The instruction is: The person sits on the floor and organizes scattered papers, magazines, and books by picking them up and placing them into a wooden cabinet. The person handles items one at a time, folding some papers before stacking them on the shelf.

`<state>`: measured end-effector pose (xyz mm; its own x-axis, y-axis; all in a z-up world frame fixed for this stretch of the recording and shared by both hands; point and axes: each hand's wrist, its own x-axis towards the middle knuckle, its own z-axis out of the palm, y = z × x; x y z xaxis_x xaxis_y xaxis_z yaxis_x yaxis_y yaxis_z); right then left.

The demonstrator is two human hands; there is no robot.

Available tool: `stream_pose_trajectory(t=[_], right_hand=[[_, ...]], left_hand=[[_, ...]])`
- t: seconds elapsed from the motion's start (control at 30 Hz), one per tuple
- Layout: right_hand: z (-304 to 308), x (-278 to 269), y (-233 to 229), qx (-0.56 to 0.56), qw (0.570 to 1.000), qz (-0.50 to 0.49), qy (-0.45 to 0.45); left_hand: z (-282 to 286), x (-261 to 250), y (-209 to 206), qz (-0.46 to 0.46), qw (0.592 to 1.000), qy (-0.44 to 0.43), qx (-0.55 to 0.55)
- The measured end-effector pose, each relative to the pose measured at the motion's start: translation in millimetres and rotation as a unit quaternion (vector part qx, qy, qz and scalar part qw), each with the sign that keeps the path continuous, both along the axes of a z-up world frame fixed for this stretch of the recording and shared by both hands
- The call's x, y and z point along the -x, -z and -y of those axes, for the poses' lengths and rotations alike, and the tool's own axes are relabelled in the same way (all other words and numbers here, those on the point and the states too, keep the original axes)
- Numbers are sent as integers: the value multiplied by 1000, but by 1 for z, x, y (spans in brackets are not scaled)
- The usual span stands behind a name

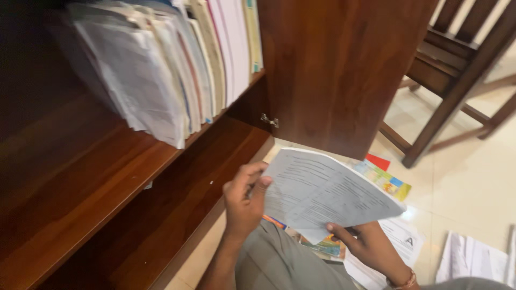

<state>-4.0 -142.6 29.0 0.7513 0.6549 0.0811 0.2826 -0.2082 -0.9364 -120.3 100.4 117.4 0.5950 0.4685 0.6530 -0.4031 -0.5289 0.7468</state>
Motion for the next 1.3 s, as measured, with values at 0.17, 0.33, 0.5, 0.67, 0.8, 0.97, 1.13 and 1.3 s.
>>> stream_pose_trajectory(t=[0.17, 0.33, 0.5, 0.67, 0.8, 0.97, 1.13, 1.3], right_hand=[[-60, 15, -72, 40, 982, 179, -35], [-138, 30, -140, -24, 966, 242, -84], [-230, 34, -180, -88, 963, 233, -103], [-310, 32, -182, -149, 968, 191, -69], [-350, 25, -170, -166, 941, 296, -13], [-368, 24, -154, -190, 932, 307, -15], [-370, 25, -152, -178, 940, 291, -11], [-368, 20, -153, -158, 941, 298, -10]], left_hand=[[-46, 32, -32, 93, 977, -173, -80], [-98, 56, -51, 135, 950, -233, -157], [-163, 61, -45, -4, 894, -390, -221], [-225, 36, -37, -134, 928, -334, -91], [-244, 26, -20, -129, 949, -273, -87], [-246, 25, -15, -149, 953, -246, -97], [-240, 24, -25, -213, 946, -240, -38], [-237, 24, -27, -242, 939, -241, -41]])
